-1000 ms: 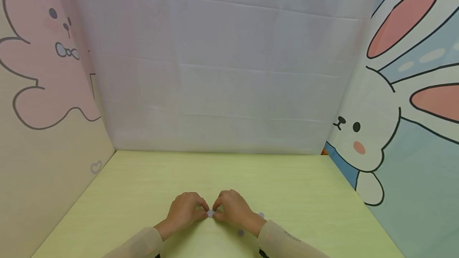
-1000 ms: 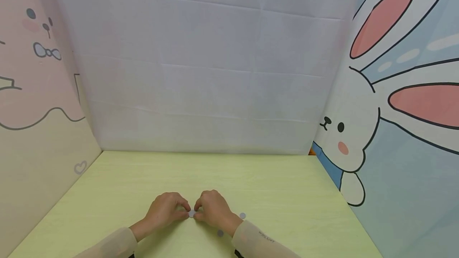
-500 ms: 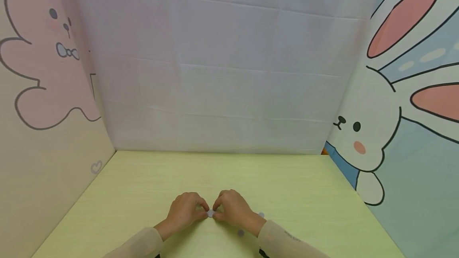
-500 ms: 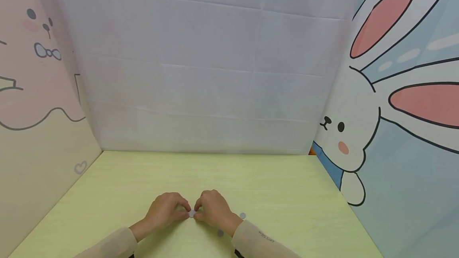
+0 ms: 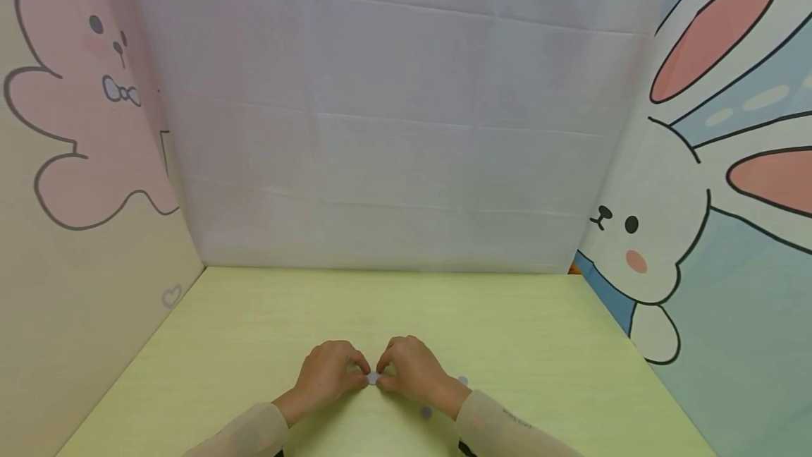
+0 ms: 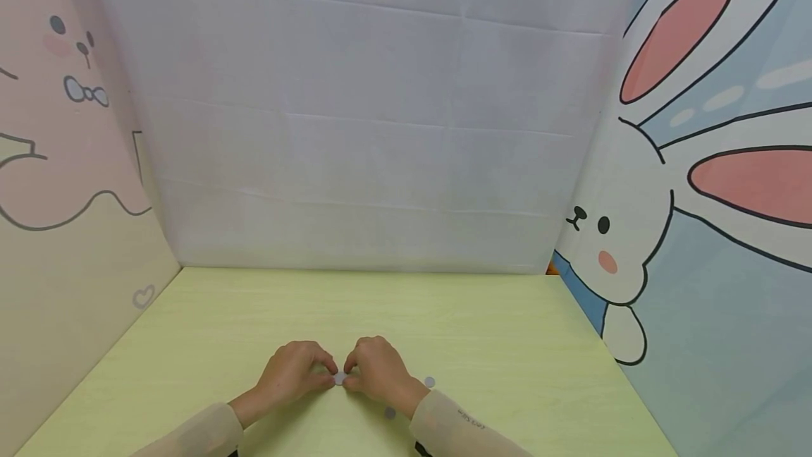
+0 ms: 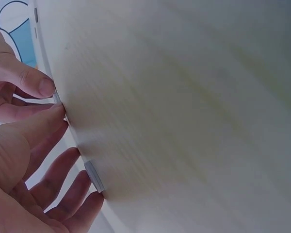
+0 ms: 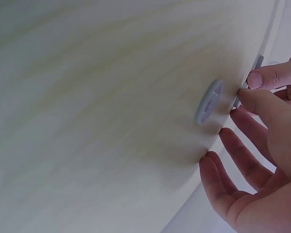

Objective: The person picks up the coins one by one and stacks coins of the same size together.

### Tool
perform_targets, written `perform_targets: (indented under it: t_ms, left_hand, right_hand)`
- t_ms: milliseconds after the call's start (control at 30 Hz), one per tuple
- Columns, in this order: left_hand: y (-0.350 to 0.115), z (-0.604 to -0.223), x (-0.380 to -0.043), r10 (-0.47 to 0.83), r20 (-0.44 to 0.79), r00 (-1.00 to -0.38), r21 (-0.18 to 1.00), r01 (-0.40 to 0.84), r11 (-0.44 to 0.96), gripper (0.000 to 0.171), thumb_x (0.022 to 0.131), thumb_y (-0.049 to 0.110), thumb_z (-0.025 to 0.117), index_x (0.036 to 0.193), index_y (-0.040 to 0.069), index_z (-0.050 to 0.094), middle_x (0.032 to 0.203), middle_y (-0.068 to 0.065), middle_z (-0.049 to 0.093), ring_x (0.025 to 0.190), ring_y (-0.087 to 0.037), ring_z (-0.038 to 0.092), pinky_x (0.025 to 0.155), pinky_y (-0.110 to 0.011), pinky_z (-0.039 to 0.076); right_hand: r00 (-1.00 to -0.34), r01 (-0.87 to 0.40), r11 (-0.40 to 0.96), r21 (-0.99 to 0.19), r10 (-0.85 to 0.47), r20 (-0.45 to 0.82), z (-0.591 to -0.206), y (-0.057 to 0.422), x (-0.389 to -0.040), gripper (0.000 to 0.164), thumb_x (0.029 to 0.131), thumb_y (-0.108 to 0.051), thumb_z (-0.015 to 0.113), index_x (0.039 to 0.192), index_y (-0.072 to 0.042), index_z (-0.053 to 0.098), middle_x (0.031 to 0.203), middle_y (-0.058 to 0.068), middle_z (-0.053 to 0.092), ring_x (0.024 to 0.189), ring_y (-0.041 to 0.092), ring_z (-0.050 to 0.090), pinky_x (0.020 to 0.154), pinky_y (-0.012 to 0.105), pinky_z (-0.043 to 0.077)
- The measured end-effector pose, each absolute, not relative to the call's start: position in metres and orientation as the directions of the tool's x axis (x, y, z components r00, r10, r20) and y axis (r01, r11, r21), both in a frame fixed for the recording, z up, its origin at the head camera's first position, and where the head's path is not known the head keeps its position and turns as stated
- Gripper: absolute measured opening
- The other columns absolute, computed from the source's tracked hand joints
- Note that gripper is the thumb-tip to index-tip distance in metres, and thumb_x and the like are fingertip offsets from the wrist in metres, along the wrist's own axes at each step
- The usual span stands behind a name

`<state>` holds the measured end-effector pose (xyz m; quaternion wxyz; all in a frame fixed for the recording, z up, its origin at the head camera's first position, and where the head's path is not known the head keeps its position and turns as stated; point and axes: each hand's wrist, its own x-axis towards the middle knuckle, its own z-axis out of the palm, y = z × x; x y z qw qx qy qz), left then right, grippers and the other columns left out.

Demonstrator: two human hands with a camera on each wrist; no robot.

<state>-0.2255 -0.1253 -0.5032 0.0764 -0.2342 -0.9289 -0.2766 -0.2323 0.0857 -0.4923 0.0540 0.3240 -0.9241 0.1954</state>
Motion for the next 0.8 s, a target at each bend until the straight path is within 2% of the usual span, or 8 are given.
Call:
perform_targets:
  t_ms: [300, 600, 800]
  left_hand:
    - [-0.125, -0.503, -0.225, 0.398, 0.279, -0.874, 0.476, 0.486, 0.733, 0.014, 0.076, 0.027, 0.096, 0.082, 0.022, 0.084, 0.094, 0.001, 0.077, 0.089, -0.023, 0.071, 0.074, -0.046, 0.061]
    - [-0.125, -0.504, -0.226, 0.397, 0.275, -0.876, 0.471, 0.482, 0.738, 0.015, 0.077, 0.028, 0.096, 0.083, 0.023, 0.084, 0.093, 0.003, 0.076, 0.09, -0.023, 0.071, 0.077, -0.049, 0.061]
    - [-0.124, -0.502, -0.224, 0.39, 0.268, -0.881, 0.485, 0.473, 0.735, 0.015, 0.076, 0.026, 0.096, 0.083, 0.021, 0.084, 0.094, 0.002, 0.076, 0.091, -0.025, 0.071, 0.078, -0.051, 0.06]
  right_hand:
    - [-0.783, -0.621, 0.717, -0.318, -0.589, 0.202, -0.493, 0.091, -0.234, 0.014, 0.084, -0.02, 0.09, 0.097, -0.015, 0.086, 0.097, -0.006, 0.077, 0.087, 0.006, 0.063, 0.082, 0.023, 0.056]
    - [-0.794, -0.604, 0.732, -0.316, -0.588, 0.153, -0.49, 0.121, -0.237, 0.021, 0.087, -0.025, 0.088, 0.105, -0.014, 0.084, 0.102, -0.007, 0.077, 0.095, 0.01, 0.068, 0.092, 0.034, 0.058]
    - [-0.769, -0.636, 0.706, -0.312, -0.614, 0.178, -0.486, 0.145, -0.235, 0.019, 0.088, -0.024, 0.087, 0.103, -0.013, 0.084, 0.099, -0.006, 0.078, 0.093, 0.011, 0.07, 0.089, 0.036, 0.059]
